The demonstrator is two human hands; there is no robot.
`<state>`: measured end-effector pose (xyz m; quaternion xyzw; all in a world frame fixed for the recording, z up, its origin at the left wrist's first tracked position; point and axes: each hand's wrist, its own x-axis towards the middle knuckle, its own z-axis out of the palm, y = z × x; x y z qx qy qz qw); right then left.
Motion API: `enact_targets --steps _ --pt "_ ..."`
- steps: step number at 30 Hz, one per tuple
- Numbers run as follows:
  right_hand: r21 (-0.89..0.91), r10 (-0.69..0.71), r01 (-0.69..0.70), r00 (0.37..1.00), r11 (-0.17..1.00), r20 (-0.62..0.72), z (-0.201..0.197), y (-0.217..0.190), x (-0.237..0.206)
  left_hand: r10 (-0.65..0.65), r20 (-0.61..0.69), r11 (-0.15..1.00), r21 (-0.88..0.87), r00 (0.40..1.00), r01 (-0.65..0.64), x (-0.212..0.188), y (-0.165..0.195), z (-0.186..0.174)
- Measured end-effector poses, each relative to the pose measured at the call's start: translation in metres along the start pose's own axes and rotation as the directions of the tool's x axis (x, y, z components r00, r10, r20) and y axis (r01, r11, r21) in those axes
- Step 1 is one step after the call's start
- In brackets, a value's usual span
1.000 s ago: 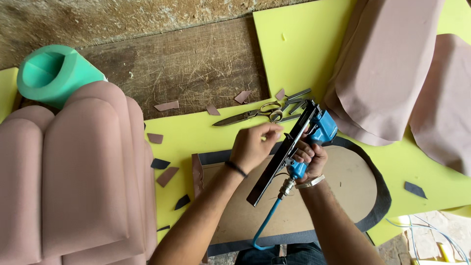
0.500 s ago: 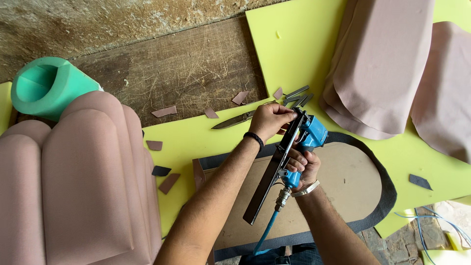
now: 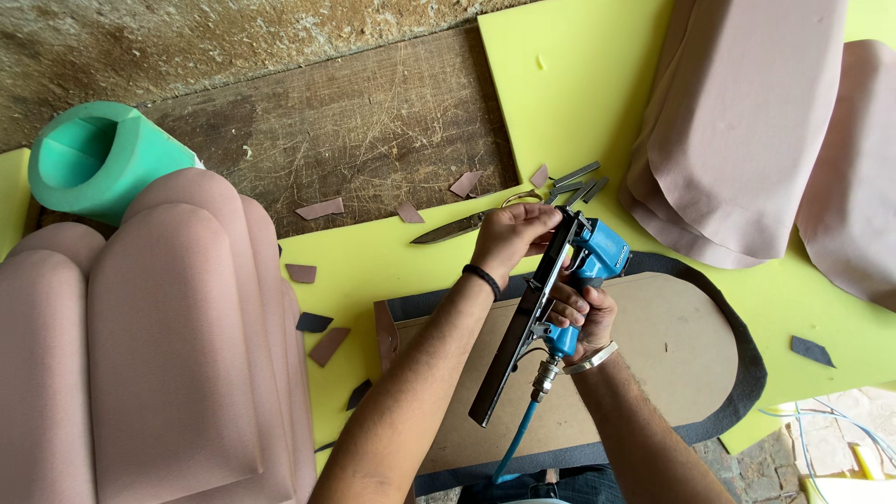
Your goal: The person staples pink fabric onto a shaped wooden board using a pneumatic staple gun. They trim excess fabric with scissors, fold edges, and secure the material around the perimeter to create a finished upholstered panel.
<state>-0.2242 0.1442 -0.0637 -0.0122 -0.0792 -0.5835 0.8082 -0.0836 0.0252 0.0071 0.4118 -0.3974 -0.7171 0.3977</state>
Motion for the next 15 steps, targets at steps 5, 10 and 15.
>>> enact_targets --steps 5,10,15 --pt "-0.008 -0.013 0.013 1.0 1.0 0.002 -0.002 -0.001 0.0 0.023 -0.022 0.995 0.095 0.999 -0.021 0.014 -0.014 0.001" --pt "-0.012 -0.042 0.042 0.999 0.999 0.032 -0.003 -0.002 0.002 0.218 -0.257 0.938 0.323 0.942 -0.129 0.031 -0.011 -0.036" --pt "0.006 -0.081 0.081 0.993 0.997 0.089 -0.004 -0.01 -0.003 0.006 -0.142 0.723 0.685 0.99 0.093 -0.031 0.01 -0.082"
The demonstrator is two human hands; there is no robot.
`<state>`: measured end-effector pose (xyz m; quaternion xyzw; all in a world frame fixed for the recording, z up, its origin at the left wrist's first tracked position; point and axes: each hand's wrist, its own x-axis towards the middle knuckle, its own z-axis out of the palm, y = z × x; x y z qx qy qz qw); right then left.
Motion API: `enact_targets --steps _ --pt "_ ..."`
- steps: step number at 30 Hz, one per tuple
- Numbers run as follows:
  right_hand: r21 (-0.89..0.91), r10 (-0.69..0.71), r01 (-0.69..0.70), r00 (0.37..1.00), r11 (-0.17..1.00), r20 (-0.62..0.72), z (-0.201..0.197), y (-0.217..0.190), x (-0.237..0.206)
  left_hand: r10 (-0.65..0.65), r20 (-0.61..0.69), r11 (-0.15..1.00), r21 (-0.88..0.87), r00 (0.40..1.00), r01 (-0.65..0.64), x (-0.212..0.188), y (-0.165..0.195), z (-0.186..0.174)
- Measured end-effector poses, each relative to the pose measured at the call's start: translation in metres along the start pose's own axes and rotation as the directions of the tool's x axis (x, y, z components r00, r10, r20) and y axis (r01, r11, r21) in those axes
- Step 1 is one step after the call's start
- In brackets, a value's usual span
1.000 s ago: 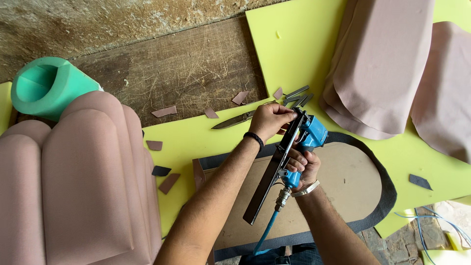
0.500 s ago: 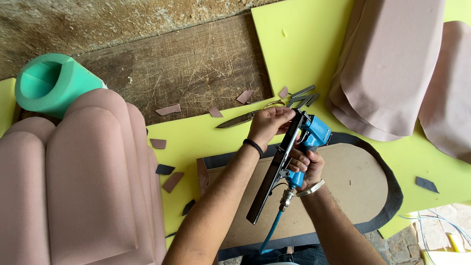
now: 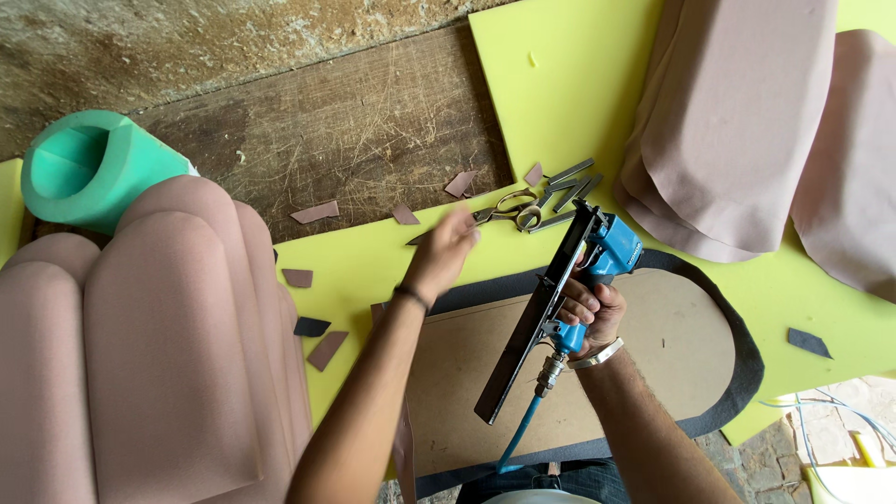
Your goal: The person staples pink fabric onto a shaped wooden board using a pneumatic staple gun. They trim excess fabric with scissors, fold edges, and secure the material around the perimeter to create a finished upholstered panel.
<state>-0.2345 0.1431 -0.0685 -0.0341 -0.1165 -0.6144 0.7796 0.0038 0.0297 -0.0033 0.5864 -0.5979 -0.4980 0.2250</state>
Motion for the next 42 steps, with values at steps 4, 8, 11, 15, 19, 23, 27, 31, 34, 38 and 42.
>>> enact_targets --steps 4,8,11,15,19,23,27,31,34,38,42 --pt "0.032 -0.019 0.018 0.999 0.999 0.028 -0.001 -0.009 -0.003 0.262 0.494 0.888 -0.461 0.829 -0.006 -0.108 0.0 0.014" --pt "0.034 -0.048 0.046 0.998 0.998 0.049 -0.001 -0.015 0.002 0.494 0.129 0.85 -0.277 0.86 -0.447 -0.157 0.036 0.042" --pt "0.019 -0.048 0.048 0.999 0.999 0.02 0.001 -0.015 0.006 0.286 0.059 0.902 -0.352 0.956 -0.248 -0.171 0.062 0.049" --pt "-0.008 -0.036 0.036 0.999 0.999 -0.023 0.001 -0.009 0.007 0.217 0.087 0.953 -0.234 0.972 -0.191 -0.17 0.074 0.041" --pt "0.028 -0.048 0.048 0.999 0.998 -0.008 -0.003 -0.008 0.009 0.142 0.104 0.985 -0.11 0.984 -0.13 -0.171 0.071 0.037" --pt "0.036 -0.047 0.046 0.999 0.998 0.023 -0.002 -0.009 0.01 0.212 0.046 0.961 -0.19 0.976 -0.2 -0.183 0.069 0.046" --pt "0.066 0.034 -0.039 0.997 0.997 0.063 0.013 -0.004 0.01 0.238 -0.147 0.931 -0.248 0.96 -0.269 -0.171 0.07 0.066" --pt "-0.129 0.238 -0.25 0.966 0.96 -0.102 0.033 0.005 0.009 0.199 -0.079 0.818 -0.536 0.977 -0.21 -0.134 0.066 0.071" --pt "-0.246 0.279 -0.32 0.941 0.915 -0.19 0.047 0.002 0.008 0.195 0.061 0.604 -0.794 0.979 -0.071 -0.129 0.059 0.075" --pt "-0.277 0.343 -0.393 0.915 0.877 -0.211 0.067 -0.006 0.002 0.144 0.032 0.597 -0.8 0.989 -0.061 -0.135 0.052 0.095" --pt "-0.323 0.34 -0.413 0.904 0.851 -0.26 0.098 -0.023 -0.003 0.173 -0.027 0.728 -0.67 0.984 -0.146 -0.123 0.045 0.121"
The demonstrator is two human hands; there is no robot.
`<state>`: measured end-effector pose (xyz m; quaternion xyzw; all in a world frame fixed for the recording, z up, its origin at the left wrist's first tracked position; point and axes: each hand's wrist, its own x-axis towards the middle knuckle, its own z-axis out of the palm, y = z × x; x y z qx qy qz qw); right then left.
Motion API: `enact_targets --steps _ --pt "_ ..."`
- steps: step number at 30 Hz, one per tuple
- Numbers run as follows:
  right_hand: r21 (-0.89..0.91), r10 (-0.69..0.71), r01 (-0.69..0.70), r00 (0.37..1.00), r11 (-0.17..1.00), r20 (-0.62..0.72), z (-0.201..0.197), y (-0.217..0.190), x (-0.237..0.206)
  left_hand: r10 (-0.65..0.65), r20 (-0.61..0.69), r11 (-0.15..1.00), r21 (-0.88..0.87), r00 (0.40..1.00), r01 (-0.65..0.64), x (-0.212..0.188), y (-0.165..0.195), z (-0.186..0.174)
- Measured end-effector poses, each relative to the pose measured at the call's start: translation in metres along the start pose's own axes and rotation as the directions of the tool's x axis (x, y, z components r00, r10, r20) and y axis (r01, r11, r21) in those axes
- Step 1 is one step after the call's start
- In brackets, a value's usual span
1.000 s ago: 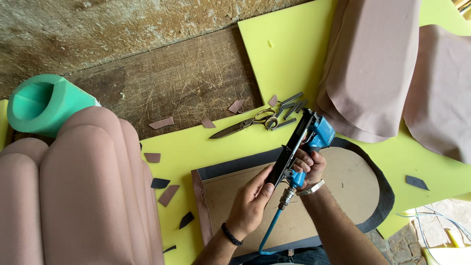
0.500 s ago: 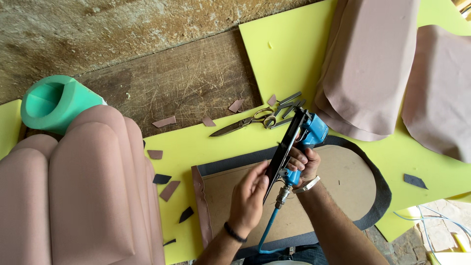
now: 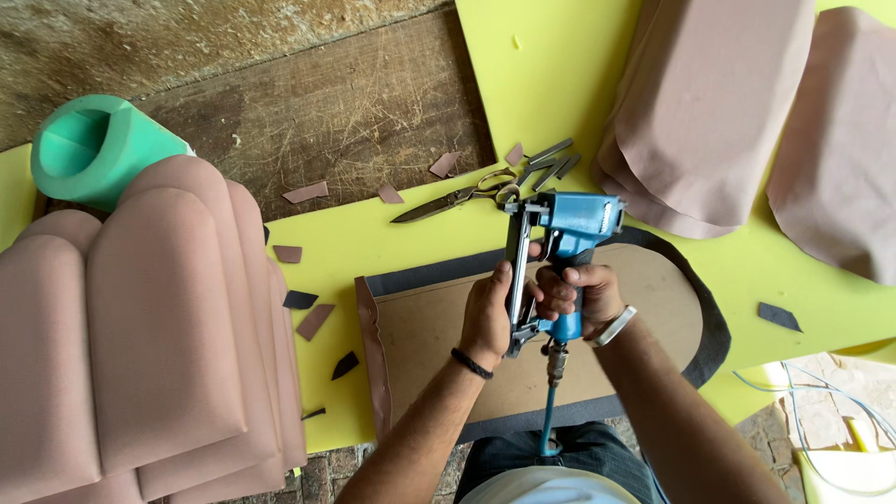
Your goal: The person staples pink fabric onto a shaped wooden board using a pneumatic staple gun. They trim excess fabric with scissors, fold edges, and secure the material around the perimeter to create a finished upholstered panel.
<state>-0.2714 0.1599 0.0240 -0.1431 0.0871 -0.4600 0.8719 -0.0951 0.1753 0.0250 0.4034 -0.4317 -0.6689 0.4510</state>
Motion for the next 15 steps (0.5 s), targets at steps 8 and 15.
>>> enact_targets --steps 8,15 --pt "-0.73 -0.399 -0.642 0.748 -0.235 -0.53 -0.02 -0.148 -0.095 -0.262 0.031 0.708 0.685 0.964 0.171 -0.004 -0.059 0.007" --pt "-0.581 -0.306 -0.549 0.83 -0.601 -0.466 -0.132 -0.223 -0.162 -0.316 -0.211 0.863 0.341 0.925 0.372 -0.036 -0.149 0.024"
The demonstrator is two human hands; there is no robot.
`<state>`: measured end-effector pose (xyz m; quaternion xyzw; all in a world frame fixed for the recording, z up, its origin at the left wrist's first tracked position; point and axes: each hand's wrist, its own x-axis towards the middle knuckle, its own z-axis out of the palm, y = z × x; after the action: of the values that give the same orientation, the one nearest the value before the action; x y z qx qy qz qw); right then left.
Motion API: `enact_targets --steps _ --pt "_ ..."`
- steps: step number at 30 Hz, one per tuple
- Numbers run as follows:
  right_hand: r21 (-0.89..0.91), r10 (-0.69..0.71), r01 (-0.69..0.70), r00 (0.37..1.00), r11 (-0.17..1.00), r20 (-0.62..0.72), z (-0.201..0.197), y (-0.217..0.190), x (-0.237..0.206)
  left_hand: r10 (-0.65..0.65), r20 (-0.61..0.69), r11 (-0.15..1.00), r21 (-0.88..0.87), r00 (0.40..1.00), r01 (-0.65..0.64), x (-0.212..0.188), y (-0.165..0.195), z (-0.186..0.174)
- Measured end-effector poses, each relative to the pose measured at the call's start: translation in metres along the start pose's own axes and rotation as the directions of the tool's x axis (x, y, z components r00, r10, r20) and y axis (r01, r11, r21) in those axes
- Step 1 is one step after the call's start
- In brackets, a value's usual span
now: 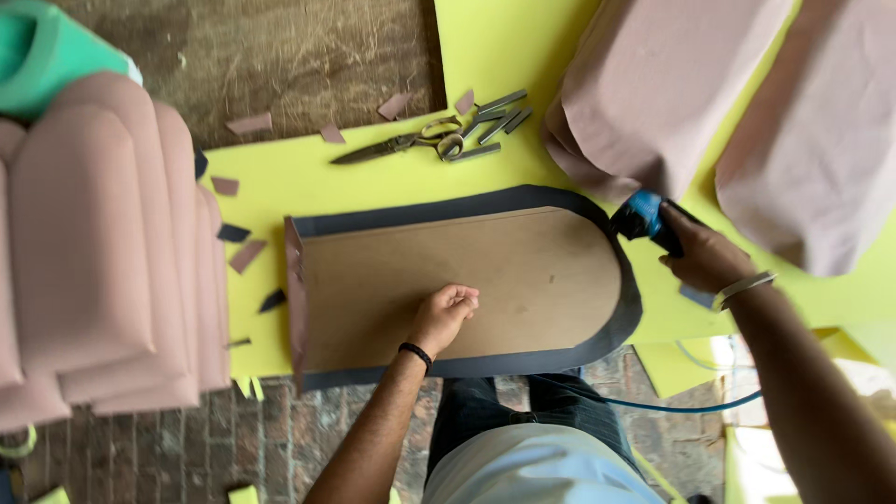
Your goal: The person staples pink fabric onto a shaped wooden board using a pneumatic staple gun. They trim excess fabric with scissors, fold edges, and secure the material around the perimeter to create a finished upholstered panel.
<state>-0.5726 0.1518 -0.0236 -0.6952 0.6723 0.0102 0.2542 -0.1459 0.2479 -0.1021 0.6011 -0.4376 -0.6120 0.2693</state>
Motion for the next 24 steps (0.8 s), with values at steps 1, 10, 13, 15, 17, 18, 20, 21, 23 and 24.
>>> enact_targets --steps 1,10,13,15,17,18,20,21,23,24 --pt "-0.043 -0.023 0.021 0.999 0.999 -0.035 0.008 0.011 0.002 0.001 -0.021 0.999 -0.042 1.0 -0.002 -0.001 -0.008 0.012" --pt "-0.004 -0.316 0.359 0.816 0.933 -0.484 0.035 -0.007 0.011 -0.432 -0.105 0.902 -0.033 0.896 0.431 -0.074 -0.032 0.089" --pt "0.108 -0.432 0.465 0.871 0.879 -0.232 0.039 -0.073 0.056 -0.619 -0.027 0.761 -0.269 0.785 0.59 -0.088 -0.047 0.1" --pt "-0.013 -0.579 0.582 0.804 0.813 -0.134 0.053 -0.129 0.105 -0.571 0.001 0.706 -0.509 0.821 0.492 -0.087 -0.06 0.111" --pt "-0.136 -0.603 0.591 0.794 0.795 -0.073 0.07 -0.167 0.134 -0.424 -0.073 0.649 -0.72 0.903 0.246 -0.077 -0.069 0.121" --pt "-0.167 -0.519 0.512 0.855 0.842 0.004 0.075 -0.181 0.144 -0.447 -0.126 0.644 -0.732 0.885 0.221 -0.072 -0.072 0.126" --pt "-0.148 -0.381 0.397 0.916 0.906 0.127 0.086 -0.207 0.15 -0.485 -0.221 0.647 -0.741 0.846 0.178 -0.06 -0.072 0.128" --pt "-0.103 -0.339 0.362 0.921 0.926 0.189 0.085 -0.214 0.151 -0.432 -0.265 0.66 -0.744 0.862 0.102 -0.057 -0.07 0.127" --pt "-0.048 -0.28 0.31 0.906 0.95 0.317 0.079 -0.226 0.15 -0.331 -0.345 0.673 -0.739 0.878 -0.036 -0.056 -0.064 0.121" --pt "-0.034 -0.262 0.296 0.889 0.955 0.375 0.073 -0.23 0.15 -0.35 -0.363 0.671 -0.741 0.864 -0.039 -0.06 -0.061 0.119"
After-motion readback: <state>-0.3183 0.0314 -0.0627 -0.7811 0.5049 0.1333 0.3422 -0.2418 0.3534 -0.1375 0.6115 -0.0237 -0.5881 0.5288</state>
